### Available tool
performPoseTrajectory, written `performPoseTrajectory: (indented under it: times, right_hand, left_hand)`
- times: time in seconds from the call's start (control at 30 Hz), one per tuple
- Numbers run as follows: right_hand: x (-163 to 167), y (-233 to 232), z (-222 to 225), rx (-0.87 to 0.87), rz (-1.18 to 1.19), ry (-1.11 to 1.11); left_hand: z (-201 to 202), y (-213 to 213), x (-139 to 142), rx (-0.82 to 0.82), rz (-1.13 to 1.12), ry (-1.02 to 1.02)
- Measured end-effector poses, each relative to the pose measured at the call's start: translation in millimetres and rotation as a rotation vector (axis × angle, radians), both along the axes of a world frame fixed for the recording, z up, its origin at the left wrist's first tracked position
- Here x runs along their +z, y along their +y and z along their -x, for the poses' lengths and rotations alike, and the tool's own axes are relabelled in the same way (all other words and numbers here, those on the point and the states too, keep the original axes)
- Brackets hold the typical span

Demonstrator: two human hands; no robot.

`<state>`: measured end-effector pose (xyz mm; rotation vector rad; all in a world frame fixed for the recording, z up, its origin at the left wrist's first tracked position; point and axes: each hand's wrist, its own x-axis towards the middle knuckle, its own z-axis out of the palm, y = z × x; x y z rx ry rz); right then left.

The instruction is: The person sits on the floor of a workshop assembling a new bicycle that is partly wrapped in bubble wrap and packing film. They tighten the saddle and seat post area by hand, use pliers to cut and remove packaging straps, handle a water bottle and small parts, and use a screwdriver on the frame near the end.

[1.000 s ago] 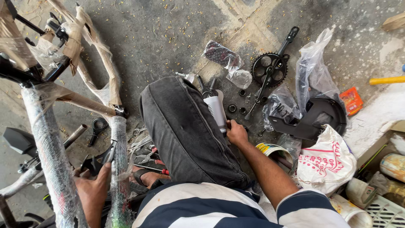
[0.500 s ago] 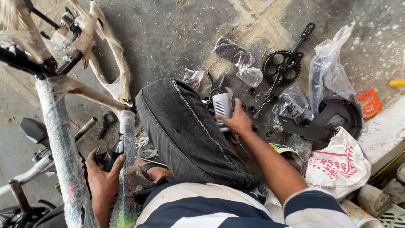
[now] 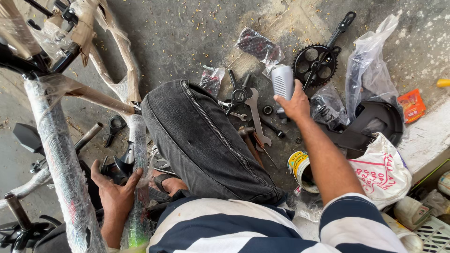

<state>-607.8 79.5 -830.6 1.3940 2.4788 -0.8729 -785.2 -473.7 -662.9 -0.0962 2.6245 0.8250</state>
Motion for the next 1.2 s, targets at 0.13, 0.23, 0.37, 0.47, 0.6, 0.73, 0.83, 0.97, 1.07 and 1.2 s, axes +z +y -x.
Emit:
performPoseTrajectory:
  times: [0.13,0.23,0.37,0.47,0.6,0.73,0.83,0.97,1.07,1.2]
  right_hand:
    - [-11,-19,-7,0.137,-0.219,-0.017]
    - [-14,-43,-10,0.256,-0.514,0.068]
    - [-23,-89,-10,0.309,-0.334,0.307]
    - [-34,-124,-5,0.299,-0.174,0.37]
    - [-49,-141,3,0.184,-0.199,0.247]
    - [-63,-130,8,0.125,-0.18,0.011]
    - [-71,-128,3,0.101,-0.116,-0.093]
    - [-69,-148,-14,0.135,-0.123,0.059]
    - [-58,-159,-28,0.096,-0.091,0.172]
    - [-36,-141,-35,0.239,-0.217,0.308]
  left_hand:
    - [0,1,2,-0.097,0.051,0.103]
    - [1,5,5,-0.136,0.125,0.145]
    - [1,12,8,-0.026,0.085,0.046]
    - [2,14,10,-0.073,0.093,0.118]
    - [2,10,6,-0.101,0.16,0.12]
    - [2,4,-1,-0.124,0.162,0.159]
    - [1,0,-6,-0.146,0.167,0.187]
    - [0,-2,-10,-0.115,0.142,0.172]
    - [-2,-3,-13,-0.132,0.117,0.184]
    - [-2,-3,-17,-0.124,0.101,0.19]
